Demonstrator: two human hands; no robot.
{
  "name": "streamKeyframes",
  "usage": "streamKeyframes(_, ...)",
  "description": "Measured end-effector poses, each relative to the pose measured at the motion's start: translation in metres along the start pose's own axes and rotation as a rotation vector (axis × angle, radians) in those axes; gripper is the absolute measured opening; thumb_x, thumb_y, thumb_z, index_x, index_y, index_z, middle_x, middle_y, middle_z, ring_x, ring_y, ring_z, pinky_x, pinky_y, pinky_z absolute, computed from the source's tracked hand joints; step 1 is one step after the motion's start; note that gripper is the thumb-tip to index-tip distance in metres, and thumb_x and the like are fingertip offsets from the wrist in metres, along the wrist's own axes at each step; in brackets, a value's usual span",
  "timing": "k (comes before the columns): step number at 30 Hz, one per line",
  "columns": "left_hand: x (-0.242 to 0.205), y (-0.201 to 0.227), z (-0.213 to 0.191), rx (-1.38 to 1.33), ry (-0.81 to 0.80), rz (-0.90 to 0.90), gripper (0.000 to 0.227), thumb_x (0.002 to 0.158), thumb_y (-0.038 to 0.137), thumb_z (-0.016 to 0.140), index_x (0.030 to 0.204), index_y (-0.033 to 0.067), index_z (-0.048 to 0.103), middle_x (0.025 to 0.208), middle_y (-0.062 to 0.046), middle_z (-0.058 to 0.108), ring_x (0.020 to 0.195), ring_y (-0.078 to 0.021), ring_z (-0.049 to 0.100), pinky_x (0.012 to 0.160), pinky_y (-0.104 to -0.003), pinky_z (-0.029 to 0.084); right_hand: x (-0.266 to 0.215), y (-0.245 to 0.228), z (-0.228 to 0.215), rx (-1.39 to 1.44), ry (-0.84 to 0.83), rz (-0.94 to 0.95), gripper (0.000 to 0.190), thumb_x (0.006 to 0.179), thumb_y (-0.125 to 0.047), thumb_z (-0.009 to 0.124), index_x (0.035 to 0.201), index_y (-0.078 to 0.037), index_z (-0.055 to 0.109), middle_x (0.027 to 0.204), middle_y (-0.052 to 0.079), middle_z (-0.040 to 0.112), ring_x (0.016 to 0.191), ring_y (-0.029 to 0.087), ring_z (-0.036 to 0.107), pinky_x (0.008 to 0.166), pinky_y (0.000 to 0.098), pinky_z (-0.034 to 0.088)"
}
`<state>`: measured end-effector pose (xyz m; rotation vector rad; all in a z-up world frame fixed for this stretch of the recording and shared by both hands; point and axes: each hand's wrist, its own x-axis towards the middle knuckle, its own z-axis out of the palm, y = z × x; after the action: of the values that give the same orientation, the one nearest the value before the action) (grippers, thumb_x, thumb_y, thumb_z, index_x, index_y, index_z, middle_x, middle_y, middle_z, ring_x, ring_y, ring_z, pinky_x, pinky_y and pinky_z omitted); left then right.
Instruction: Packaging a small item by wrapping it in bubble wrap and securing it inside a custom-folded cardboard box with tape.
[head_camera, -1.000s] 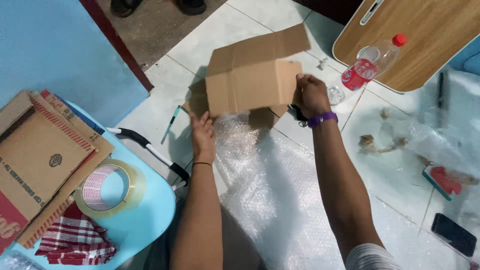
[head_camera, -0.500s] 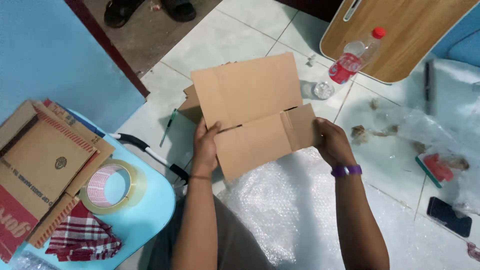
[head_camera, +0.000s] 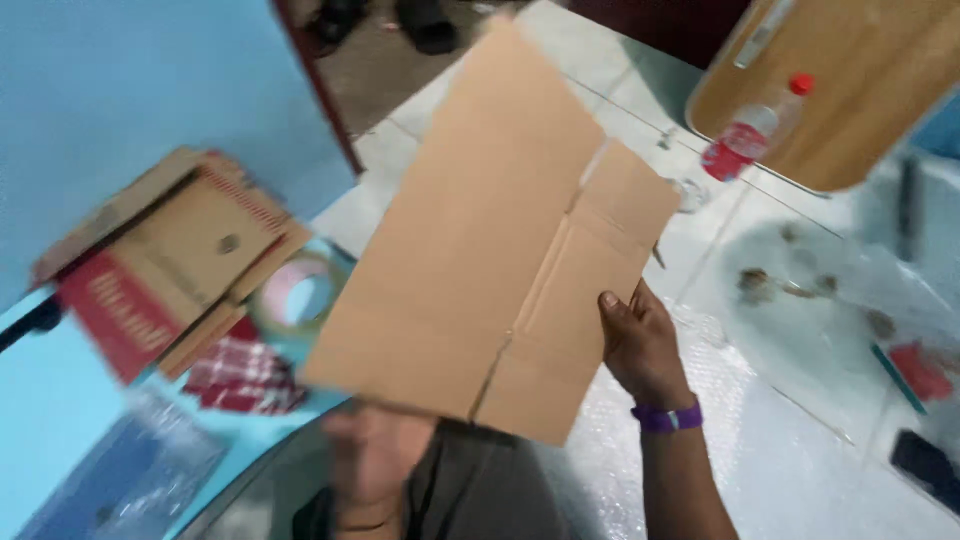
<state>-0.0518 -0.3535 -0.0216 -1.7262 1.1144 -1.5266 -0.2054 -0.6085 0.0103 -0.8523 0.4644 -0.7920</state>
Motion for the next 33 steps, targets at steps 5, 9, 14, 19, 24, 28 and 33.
streamKeyframes(5,-0.112,-0.084,0.019,2.625,0.309,1.199,0.133,0.070,0.089,0.063,0.159,-0.0062,0.033,0.153,-0.025,0.051,0.136,-0.0388,0.053,0.102,-0.049,0.045,-0.002,-0.025,0.081,-0.441,-0.430,0.167,0.062,0.090,-0.024,0.064,0.145,-0.001,0.049,0.139,0.012,0.064,0.123,0.026,0.064,0.098,0.0421,0.056)
streamKeyframes(9,-0.134,-0.145,0.019,2.571,0.621,1.498,0.091,0.075,0.044,0.073,0.154,0.0031,0.049,0.142,-0.013,0.066,0.120,-0.0281,0.067,0.088,-0.045,0.057,-0.007,0.007,0.143,-0.585,-0.641,0.209,0.058,0.089,-0.023,0.063,0.142,-0.001,0.052,0.141,0.011,0.065,0.126,0.023,0.063,0.101,0.0399,0.055)
streamKeyframes(14,-0.142,-0.231,-0.017,2.520,0.495,2.106,0.054,0.096,0.015,0.063,0.146,-0.0033,0.054,0.089,-0.023,0.075,0.063,-0.0330,0.072,0.051,-0.045,0.058,-0.029,0.053,0.238,-0.639,-0.778,0.167,0.050,0.096,-0.005,0.060,0.145,0.003,0.052,0.087,0.020,0.071,0.069,0.027,0.071,0.062,0.0436,0.061)
streamKeyframes(19,-0.210,-0.238,-0.010,2.328,0.315,2.350,0.060,0.096,0.014,0.062,0.152,0.0000,0.047,0.106,-0.025,0.073,0.081,-0.0359,0.076,0.067,-0.050,0.063,-0.056,0.110,0.306,-0.592,-0.882,0.145,0.057,0.099,-0.009,0.061,0.151,0.008,0.043,0.095,0.023,0.068,0.079,0.028,0.069,0.067,0.0434,0.061)
streamKeyframes(24,-0.259,-0.231,-0.005,2.222,0.323,2.496,0.061,0.097,0.021,0.064,0.151,-0.0012,0.048,0.104,-0.028,0.072,0.084,-0.0383,0.075,0.068,-0.055,0.062,-0.066,0.162,0.332,-0.743,-0.976,0.107,0.056,0.096,-0.011,0.063,0.148,0.006,0.050,0.100,0.022,0.069,0.086,0.025,0.064,0.073,0.0410,0.057)
streamKeyframes(28,-0.279,-0.237,-0.001,2.071,0.525,2.941,0.043,0.098,0.017,0.066,0.138,0.0013,0.063,0.096,-0.023,0.071,0.084,-0.0275,0.066,0.069,-0.047,0.059,-0.075,0.172,0.342,-0.851,-0.978,0.124,0.057,0.094,-0.011,0.062,0.148,0.007,0.050,0.102,0.026,0.072,0.091,0.030,0.070,0.079,0.0447,0.059)
streamKeyframes(33,-0.292,-0.248,0.013,1.698,0.792,3.438,0.029,0.095,0.015,0.066,0.123,0.0096,0.074,0.095,-0.013,0.076,0.071,-0.0262,0.074,0.060,-0.040,0.059,-0.079,0.180,0.352,-1.111,-0.924,0.031,0.061,0.094,-0.024,0.065,0.147,0.003,0.054,0.110,0.020,0.077,0.101,0.032,0.075,0.084,0.0449,0.058)
